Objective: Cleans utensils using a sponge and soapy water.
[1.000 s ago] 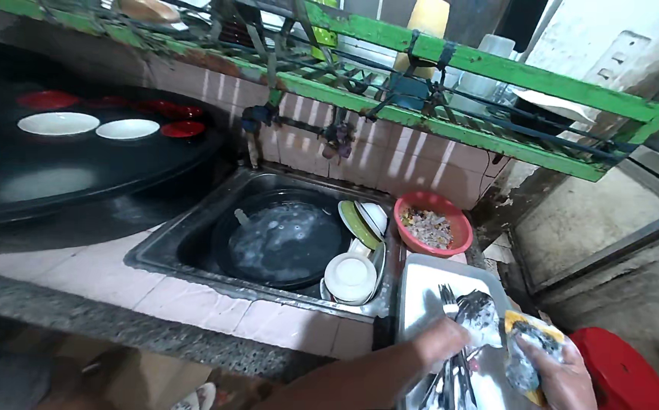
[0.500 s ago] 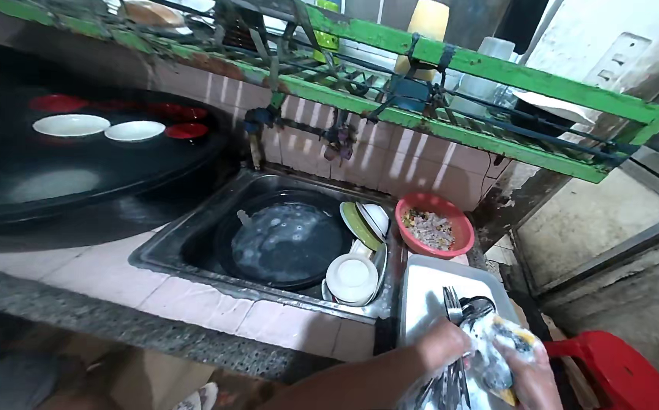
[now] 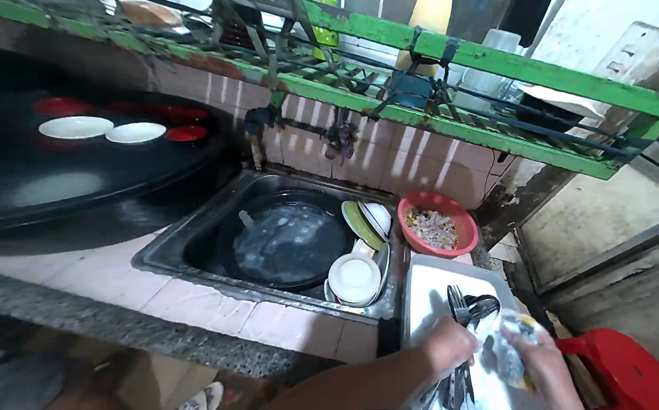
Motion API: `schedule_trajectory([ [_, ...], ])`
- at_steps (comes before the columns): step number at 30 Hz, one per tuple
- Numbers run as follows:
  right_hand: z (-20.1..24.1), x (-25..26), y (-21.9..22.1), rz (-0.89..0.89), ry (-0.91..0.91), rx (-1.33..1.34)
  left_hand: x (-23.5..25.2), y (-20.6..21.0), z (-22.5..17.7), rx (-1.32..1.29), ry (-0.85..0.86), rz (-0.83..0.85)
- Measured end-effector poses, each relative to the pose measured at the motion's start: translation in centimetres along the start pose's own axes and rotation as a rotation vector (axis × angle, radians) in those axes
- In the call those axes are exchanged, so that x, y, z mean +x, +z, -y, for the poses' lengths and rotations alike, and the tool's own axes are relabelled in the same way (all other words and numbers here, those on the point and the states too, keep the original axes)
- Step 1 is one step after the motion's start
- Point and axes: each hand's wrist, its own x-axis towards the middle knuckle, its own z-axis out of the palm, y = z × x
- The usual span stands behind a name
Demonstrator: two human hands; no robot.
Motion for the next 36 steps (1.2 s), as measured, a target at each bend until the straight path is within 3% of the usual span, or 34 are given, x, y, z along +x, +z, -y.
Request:
schedule_trajectory([
  [2, 0.1, 0.9, -0.3, -0.019, -0.049, -0.05, 0.1, 0.1, -0.1, -0.021, -0.002, -0.01],
  [6, 1.3, -0.6, 0.7, 0.156, 0.06, -0.2, 0.0, -0.2, -0.3, -0.02, -0.012, -0.036],
  [9, 2.0, 1.1, -0.2, 0.039, -0.032, -0.254, 0.2, 0.0, -0.1, -0.074, 0.016, -0.022],
  [11, 2.0, 2.7, -1.6, -0.076, -0.166, -0.178, 0.0, 0.0, -0.4, -0.098, 0.0, -0.01],
  [13, 1.8, 3.9, -2.7, -0.06, -0.26, -0.076, -0.2, -0.2, -0.4, -0.16, 0.004, 0.051],
  [16, 2.2, 2.3, -3.2, 0.132, -0.177, -0.089, -0.5, -0.6, -0.1, -0.267, 0.025, 0.271],
  [18, 2.5, 1.4, -3.4, 0.117, -0.178, -0.08, -0.8, -0.6, -0.2, -0.26, 0.006, 0.353],
  [21, 2.3, 2.3, -4.5, -0.048, -0.318, 0.148, -0.7, -0.5, -0.1, -0.182, -0.015, 0.311],
  [24, 1.8, 2.5, -4.0, -0.122, -0.27, 0.371, 0.0, -0.1, 0.2, -0.169, -0.041, 0.223],
  [29, 0.9, -2.2, 2.3, -0.029, -0.057, 0.208, -0.5, -0.5, 0.2, -0.256, 0.009, 0.169],
  [32, 1.4, -1.5, -0.2, 0.005, -0.043, 0.202, -0.4, -0.9, 0.5, -0.427, 0.103, 0.212],
  [36, 2.5, -0.6, -3.4, 0.391, 0.115, -0.152, -0.4, -0.9, 0.1, -0.433, 0.187, 0.195],
])
